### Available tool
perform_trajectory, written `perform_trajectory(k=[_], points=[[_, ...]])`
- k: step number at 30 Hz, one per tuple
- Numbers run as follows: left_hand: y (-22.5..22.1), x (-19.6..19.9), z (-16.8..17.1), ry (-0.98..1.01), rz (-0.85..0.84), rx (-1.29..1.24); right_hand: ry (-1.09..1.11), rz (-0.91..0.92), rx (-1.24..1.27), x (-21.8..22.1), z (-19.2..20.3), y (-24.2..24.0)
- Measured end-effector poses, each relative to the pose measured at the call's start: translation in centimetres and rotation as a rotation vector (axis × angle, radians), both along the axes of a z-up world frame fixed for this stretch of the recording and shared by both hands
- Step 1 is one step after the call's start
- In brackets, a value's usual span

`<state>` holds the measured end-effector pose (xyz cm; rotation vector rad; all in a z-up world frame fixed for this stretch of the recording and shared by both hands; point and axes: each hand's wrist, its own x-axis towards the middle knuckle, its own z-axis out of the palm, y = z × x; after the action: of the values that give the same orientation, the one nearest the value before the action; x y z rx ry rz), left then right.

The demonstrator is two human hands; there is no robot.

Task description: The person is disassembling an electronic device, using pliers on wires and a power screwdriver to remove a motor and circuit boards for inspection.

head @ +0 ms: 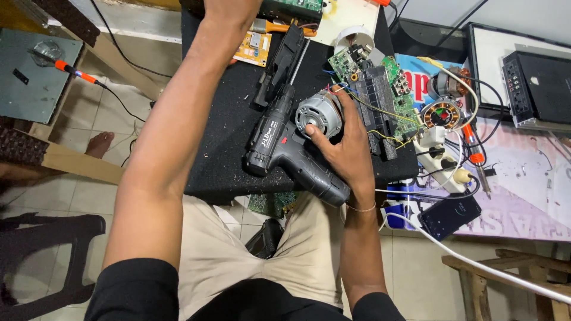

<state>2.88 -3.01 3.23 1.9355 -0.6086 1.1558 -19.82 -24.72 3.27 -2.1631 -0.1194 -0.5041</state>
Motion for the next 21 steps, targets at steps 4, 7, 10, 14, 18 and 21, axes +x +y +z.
perform_trajectory(k=[4,7,10,14,18,21], points=[[-1.4,0.4,2.2,0.026,-0.005,-0.022,-0.006,0.007,-0.001,0.1,0.0,0.0],[-1.5,0.4,2.2,0.049,-0.012,-0.042,-0.011,0.005,-0.01,0.0,-0.2,-0.1],[-1.3,-0.1,1.3,0.092,-0.015,-0.056,-0.022,0.007,-0.029,0.2,-0.2,-0.1],[-1.1,0.4,0.5,0.117,-0.021,-0.085,-0.036,0.006,-0.032,0.1,-0.2,-0.1],[-0.9,3.0,2.0,0.08,-0.03,-0.12,-0.042,-0.015,-0.029,0.5,0.4,0.2],[-1.1,3.5,1.6,0.085,-0.027,-0.136,0.037,-0.046,-0.081,0.1,1.3,0.6]])
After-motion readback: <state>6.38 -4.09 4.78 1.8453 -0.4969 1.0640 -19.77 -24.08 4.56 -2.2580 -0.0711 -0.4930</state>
